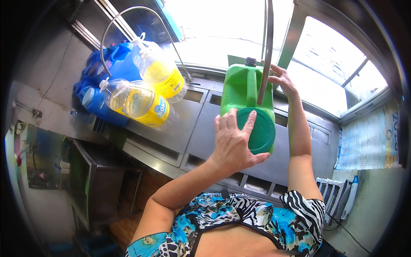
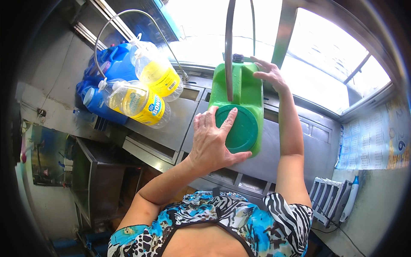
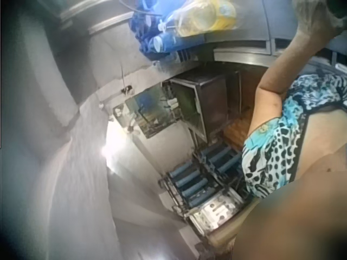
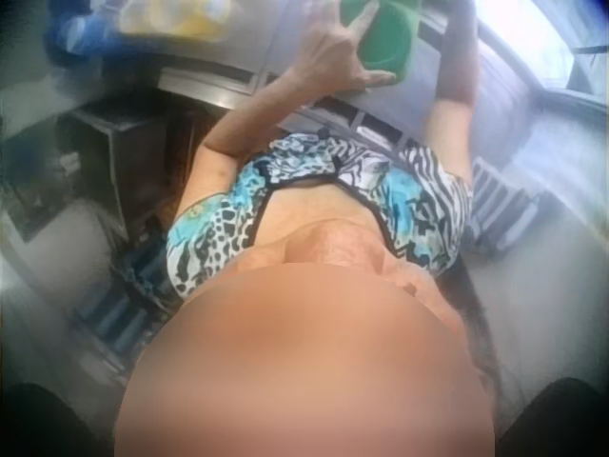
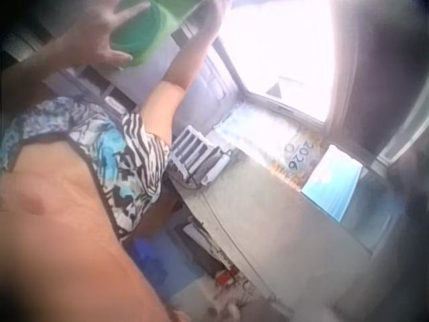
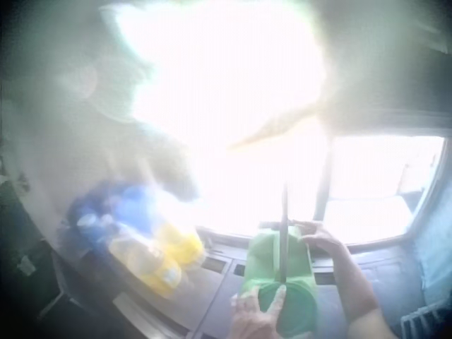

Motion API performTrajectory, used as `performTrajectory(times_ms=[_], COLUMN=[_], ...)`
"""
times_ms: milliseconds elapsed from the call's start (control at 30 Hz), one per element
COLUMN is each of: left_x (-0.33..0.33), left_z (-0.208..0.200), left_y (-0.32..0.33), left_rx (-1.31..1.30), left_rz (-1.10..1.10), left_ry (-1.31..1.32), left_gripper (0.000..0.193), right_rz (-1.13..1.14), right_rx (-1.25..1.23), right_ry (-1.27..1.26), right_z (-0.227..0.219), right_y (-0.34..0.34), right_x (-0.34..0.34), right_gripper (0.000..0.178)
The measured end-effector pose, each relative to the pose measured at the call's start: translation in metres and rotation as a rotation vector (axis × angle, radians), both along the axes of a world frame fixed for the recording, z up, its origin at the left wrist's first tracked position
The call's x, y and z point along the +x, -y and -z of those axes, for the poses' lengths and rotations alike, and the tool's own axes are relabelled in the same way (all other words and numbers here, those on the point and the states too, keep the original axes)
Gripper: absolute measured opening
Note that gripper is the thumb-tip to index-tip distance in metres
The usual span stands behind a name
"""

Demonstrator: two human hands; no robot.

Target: The person washes a small green container and a larger green jerrycan in a stainless steel sink. They scrub the items with a sponge, rinse them under running water, and place them on a nearby counter.

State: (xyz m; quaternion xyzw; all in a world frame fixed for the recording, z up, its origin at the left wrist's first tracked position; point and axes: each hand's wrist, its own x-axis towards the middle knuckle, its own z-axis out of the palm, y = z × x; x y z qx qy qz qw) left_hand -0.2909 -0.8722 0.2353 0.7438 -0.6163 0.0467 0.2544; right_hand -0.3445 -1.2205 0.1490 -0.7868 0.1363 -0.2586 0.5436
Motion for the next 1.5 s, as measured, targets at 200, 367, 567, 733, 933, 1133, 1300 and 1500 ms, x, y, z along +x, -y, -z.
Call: performTrajectory(times_ms=[200, 367, 567, 733, 933, 1133, 1300, 1500], left_x=[0.006, 0.009, 0.024, 0.097, 0.118, 0.085, 0.123, 0.122], left_z=[0.002, -0.001, 0.011, 0.027, 0.076, 0.123, 0.107, 0.097], left_y=[0.001, 0.009, 0.008, 0.010, -0.046, -0.053, -0.008, 0.049], left_rx=[-0.021, 0.036, -0.206, -0.157, -0.096, 0.037, 0.246, 0.465], left_rz=[0.040, 0.002, 0.139, 0.482, 0.309, 0.372, 0.588, 0.833], left_ry=[0.061, 0.163, 0.034, -0.184, -0.476, -1.046, -0.956, -1.051], left_gripper=[0.099, 0.099, 0.102, 0.130, 0.138, 0.149, 0.148, 0.146], right_rz=[-0.080, -0.039, -0.030, 0.039, 0.177, 0.503, 0.920, 1.168], right_rx=[-0.013, -0.047, -0.117, -0.092, -0.027, -0.055, -0.167, -0.177], right_ry=[-0.104, -0.204, -0.217, -0.176, -0.107, -0.094, 0.055, 0.011], right_z=[-0.018, -0.026, -0.034, -0.037, -0.044, -0.036, -0.015, -0.016], right_y=[-0.002, -0.002, -0.010, -0.020, -0.040, -0.079, -0.147, -0.194], right_x=[0.020, 0.025, 0.027, 0.033, 0.019, -0.055, -0.140, -0.196], right_gripper=[0.081, 0.077, 0.079, 0.078, 0.076, 0.075, 0.073, 0.077])
